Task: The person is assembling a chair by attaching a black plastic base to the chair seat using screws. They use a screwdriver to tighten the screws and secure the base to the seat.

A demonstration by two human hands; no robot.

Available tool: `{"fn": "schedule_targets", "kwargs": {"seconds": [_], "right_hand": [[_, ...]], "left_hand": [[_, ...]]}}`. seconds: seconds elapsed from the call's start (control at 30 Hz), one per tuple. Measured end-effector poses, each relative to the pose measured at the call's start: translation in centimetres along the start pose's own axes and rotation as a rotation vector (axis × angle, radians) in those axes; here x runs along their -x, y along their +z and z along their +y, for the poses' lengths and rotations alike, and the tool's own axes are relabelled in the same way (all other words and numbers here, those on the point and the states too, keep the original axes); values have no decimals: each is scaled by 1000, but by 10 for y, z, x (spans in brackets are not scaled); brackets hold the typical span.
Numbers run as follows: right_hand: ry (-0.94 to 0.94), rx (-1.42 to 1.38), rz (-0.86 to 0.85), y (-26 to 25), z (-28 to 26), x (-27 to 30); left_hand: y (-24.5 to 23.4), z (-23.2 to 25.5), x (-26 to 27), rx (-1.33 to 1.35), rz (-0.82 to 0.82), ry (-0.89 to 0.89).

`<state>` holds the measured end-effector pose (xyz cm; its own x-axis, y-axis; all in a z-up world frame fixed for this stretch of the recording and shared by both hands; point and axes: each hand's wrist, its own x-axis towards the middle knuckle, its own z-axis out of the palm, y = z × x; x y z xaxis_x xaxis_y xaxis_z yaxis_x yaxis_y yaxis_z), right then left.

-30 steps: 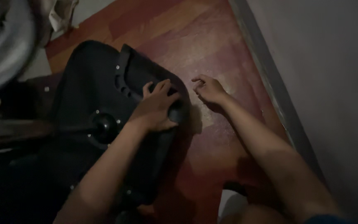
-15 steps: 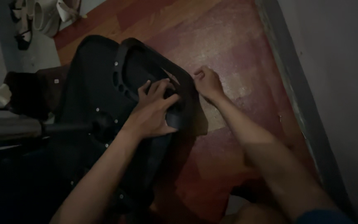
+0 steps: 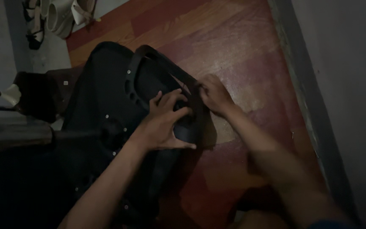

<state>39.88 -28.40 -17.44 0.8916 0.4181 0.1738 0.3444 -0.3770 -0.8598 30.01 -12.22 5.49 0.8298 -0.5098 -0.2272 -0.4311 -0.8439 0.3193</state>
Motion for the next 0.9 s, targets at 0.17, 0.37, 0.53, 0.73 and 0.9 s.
{"fn": "schedule_targets", "kwargs": {"seconds": [0.17, 0.37, 0.53, 0.73, 0.9], "right_hand": [[-77, 182, -442, -14, -33, -74], [184, 230, -615, 26, -38, -113], [-188, 692, -552, 99, 12, -130], [-265, 838, -471, 181, 83, -155], [-296, 679, -377, 225, 115, -170]], "left_hand": [[3, -1, 2, 5, -8, 31], [6, 3, 0, 54, -16, 20], [9, 4, -2, 76, -19, -11], [7, 8, -3, 83, -45, -29], [6, 9, -2, 109, -15, -21]]}}
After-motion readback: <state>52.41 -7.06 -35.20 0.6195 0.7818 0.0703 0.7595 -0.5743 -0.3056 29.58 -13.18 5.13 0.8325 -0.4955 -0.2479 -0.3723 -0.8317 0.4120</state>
